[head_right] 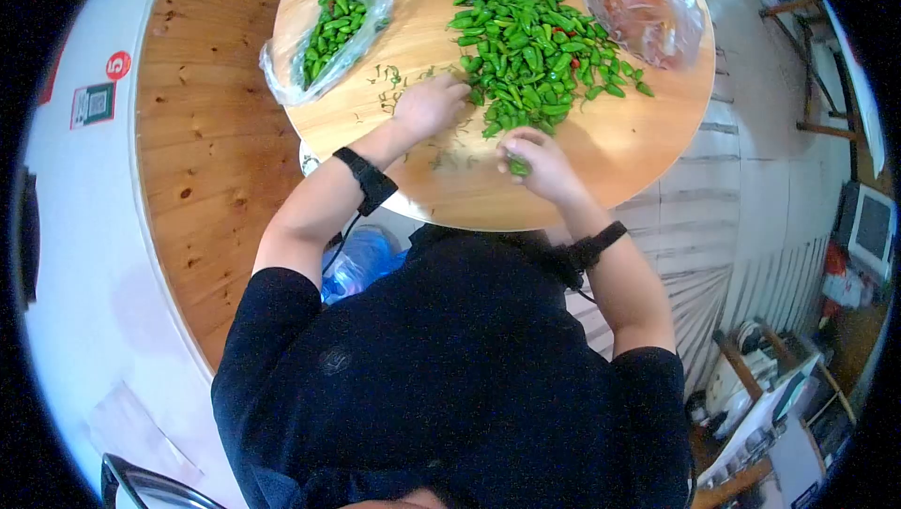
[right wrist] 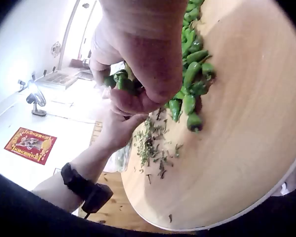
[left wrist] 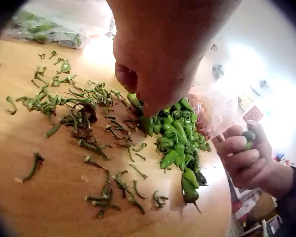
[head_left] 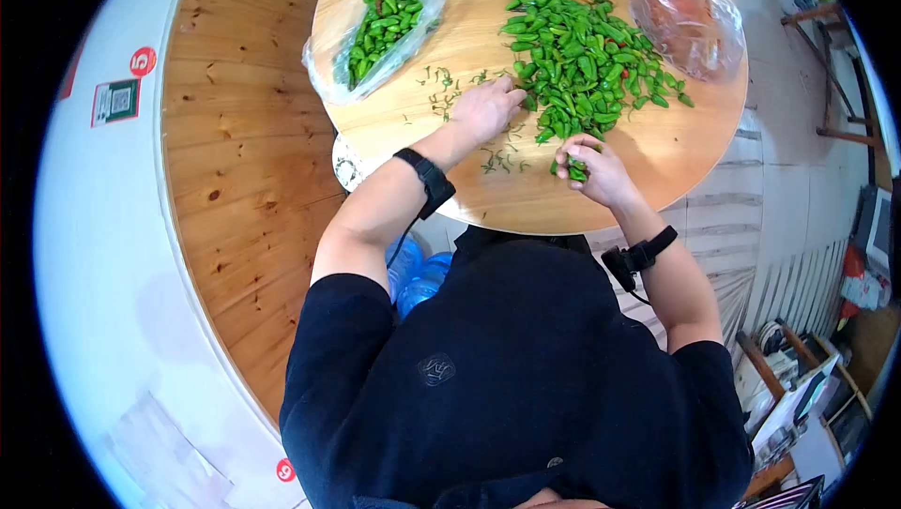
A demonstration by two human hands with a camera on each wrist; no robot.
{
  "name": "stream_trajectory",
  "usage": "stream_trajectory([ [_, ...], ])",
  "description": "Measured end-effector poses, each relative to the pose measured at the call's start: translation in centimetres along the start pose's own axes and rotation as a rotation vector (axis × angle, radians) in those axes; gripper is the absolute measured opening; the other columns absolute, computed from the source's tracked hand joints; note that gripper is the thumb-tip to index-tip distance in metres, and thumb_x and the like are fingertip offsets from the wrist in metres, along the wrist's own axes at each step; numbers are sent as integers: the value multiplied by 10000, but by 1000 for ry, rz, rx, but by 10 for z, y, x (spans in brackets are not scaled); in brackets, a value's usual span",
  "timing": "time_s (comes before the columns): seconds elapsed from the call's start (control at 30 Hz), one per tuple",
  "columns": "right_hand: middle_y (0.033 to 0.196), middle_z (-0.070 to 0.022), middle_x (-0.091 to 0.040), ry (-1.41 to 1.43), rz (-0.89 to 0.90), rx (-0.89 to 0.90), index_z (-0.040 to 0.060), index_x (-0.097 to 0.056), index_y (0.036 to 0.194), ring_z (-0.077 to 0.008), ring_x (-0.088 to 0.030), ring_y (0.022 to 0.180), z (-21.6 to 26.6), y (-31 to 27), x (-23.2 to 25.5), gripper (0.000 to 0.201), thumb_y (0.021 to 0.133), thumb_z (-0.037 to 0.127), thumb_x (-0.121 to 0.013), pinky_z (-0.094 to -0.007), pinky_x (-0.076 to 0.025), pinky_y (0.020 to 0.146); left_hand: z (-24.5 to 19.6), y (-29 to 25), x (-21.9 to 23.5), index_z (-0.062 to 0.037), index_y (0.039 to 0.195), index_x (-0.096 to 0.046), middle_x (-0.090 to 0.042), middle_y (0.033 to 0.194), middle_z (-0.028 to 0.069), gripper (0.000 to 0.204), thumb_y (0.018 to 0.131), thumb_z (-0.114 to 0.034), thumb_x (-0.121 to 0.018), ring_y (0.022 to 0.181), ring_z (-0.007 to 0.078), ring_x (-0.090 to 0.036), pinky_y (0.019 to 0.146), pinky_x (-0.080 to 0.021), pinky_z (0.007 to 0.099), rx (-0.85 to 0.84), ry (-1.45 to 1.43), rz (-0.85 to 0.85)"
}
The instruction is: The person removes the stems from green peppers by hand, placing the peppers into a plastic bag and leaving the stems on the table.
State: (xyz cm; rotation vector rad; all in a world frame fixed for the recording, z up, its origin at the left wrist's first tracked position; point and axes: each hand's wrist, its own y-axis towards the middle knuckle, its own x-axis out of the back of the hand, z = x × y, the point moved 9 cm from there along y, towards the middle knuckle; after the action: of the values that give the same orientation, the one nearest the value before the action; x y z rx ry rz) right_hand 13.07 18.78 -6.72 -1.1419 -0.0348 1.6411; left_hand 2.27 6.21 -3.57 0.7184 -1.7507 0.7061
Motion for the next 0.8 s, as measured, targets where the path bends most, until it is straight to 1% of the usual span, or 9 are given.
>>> stream_trajectory([
  [0.17, 830, -59, -576, 45, -110, 24, 89, -546, 891, -171, -551, 709, 0, -20, 26, 115, 866, 193, -589, -251, -395, 494, -1, 27, -34, -110, 1043, -600, -579, 956, 90, 290, 811, -283, -571, 918, 273, -601, 764, -496, 389, -79, 143, 222],
  [0.23, 809, -55, -570, 44, -119, 31, 80, -549, 903, -168, -551, 705, 0, -17, 27, 130, 859, 188, -608, -249, -396, 494, -5, 26, -30, -117, 1055, -597, -589, 963, 92, 311, 816, -314, -563, 920, 275, -602, 760, -497, 392, -65, 158, 293],
  [0.3, 797, -48, -576, 8, -108, 40, 58, -545, 933, -159, -553, 676, -5, -5, 28, 171, 845, 180, -625, -250, -402, 509, -8, 18, -21, -139, 1080, -595, -602, 1003, 88, 330, 822, -339, -551, 938, 269, -601, 769, -498, 388, 25, 47, 307],
  [0.33, 791, -44, -579, -13, -96, 45, 48, -543, 948, -154, -555, 662, -7, 3, 26, 193, 837, 177, -633, -250, -405, 516, -8, 13, -18, -150, 1092, -594, -608, 1023, 85, 339, 824, -352, -545, 947, 266, -601, 774, -498, 386, 77, -6, 309],
  [0.43, 773, -30, -577, -115, -143, -3, 50, -558, 987, -135, -550, 628, -12, 19, 19, 211, 820, 140, -649, -240, -409, 509, -4, -2, -5, -183, 1137, -580, -607, 1090, 73, 364, 826, -367, -538, 985, 251, -592, 789, -495, 373, 142, -115, 113],
  [0.57, 772, -17, -580, -153, -132, -70, 58, -588, 993, -107, -545, 618, -20, 25, 11, 215, 795, 100, -662, -248, -424, 516, -6, -3, -8, -195, 1181, -557, -592, 1130, 81, 377, 827, -321, -532, 1023, 245, -576, 809, -486, 376, 225, -146, 119],
  [0.67, 782, -25, -583, -206, -163, -69, 43, -588, 985, -112, -542, 614, -14, 14, 11, 215, 790, 94, -664, -256, -422, 511, -5, 9, -26, -171, 1146, -579, -614, 1070, 107, 359, 814, -301, -538, 967, 263, -599, 782, -493, 394, 185, -52, 218],
  [0.77, 785, -32, -583, -207, -180, -32, 28, -585, 986, -115, -535, 607, -8, 3, 19, 217, 794, 95, -659, -258, -415, 504, 1, 17, -36, -136, 1106, -590, -635, 969, 139, 345, 804, -295, -542, 863, 293, -623, 730, -500, 414, 152, -70, 195],
  [0.8, 780, -34, -580, -213, -174, -14, 23, -579, 993, -115, -533, 606, -5, 2, 20, 221, 799, 98, -655, -256, -413, 501, -2, 14, -27, -113, 1033, -624, -645, 876, 148, 313, 800, -307, -549, 773, 317, -627, 691, -501, 419, 121, -122, 97],
])
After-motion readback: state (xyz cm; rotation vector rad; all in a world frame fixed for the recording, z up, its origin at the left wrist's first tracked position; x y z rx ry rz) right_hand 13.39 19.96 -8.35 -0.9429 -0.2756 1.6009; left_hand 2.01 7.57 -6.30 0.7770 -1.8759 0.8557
